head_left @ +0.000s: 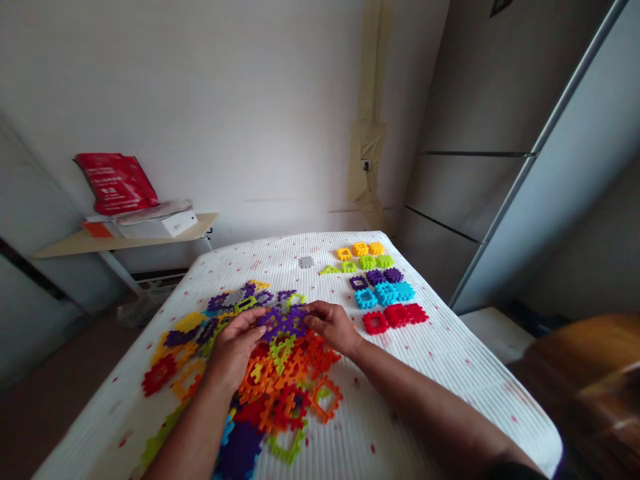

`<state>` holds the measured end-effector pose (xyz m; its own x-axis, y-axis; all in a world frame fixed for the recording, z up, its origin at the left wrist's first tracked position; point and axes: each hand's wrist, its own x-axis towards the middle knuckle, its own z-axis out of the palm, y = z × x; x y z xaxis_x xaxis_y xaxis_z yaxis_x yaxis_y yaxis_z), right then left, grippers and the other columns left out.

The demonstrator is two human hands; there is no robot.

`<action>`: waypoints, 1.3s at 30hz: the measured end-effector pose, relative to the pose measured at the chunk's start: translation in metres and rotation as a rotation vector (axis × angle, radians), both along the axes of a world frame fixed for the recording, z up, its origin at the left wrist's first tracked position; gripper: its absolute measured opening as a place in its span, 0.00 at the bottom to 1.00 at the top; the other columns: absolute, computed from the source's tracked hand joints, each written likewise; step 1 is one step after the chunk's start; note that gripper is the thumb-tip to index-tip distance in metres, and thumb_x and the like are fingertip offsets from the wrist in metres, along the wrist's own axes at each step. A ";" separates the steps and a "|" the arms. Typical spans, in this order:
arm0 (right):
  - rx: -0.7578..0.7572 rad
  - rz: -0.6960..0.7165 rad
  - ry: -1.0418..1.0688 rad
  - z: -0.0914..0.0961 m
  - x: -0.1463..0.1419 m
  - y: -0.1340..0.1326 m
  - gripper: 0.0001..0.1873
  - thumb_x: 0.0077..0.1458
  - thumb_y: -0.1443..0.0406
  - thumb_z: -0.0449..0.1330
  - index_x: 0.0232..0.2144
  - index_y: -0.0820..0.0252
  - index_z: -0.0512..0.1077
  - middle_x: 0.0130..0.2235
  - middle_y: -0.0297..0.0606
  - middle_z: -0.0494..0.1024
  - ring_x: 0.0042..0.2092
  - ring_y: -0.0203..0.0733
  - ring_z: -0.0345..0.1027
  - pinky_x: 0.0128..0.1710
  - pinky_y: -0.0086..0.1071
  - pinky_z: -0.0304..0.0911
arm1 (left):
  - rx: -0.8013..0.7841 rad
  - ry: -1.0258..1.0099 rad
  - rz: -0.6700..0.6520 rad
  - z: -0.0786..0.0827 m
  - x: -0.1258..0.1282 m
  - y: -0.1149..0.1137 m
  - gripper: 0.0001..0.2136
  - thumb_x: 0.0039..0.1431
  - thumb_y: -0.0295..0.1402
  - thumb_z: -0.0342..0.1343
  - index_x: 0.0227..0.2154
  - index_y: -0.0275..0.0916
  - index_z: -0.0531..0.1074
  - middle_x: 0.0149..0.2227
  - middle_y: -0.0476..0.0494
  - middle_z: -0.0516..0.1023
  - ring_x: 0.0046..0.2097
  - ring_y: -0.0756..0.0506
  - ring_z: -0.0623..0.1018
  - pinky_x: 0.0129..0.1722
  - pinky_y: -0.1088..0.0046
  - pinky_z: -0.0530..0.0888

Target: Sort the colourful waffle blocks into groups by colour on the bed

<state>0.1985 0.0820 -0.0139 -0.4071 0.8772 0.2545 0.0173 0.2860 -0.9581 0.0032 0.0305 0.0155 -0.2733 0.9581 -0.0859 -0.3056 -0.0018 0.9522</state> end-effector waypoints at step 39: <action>0.558 0.114 -0.982 0.025 0.025 -0.009 0.25 0.45 0.64 0.63 0.48 0.59 0.67 0.45 0.43 0.71 0.41 0.42 0.68 0.35 0.29 0.62 | 0.025 0.109 0.233 -0.031 -0.013 -0.034 0.22 0.33 0.36 0.68 0.37 0.40 0.75 0.33 0.52 0.75 0.35 0.52 0.72 0.36 0.81 0.69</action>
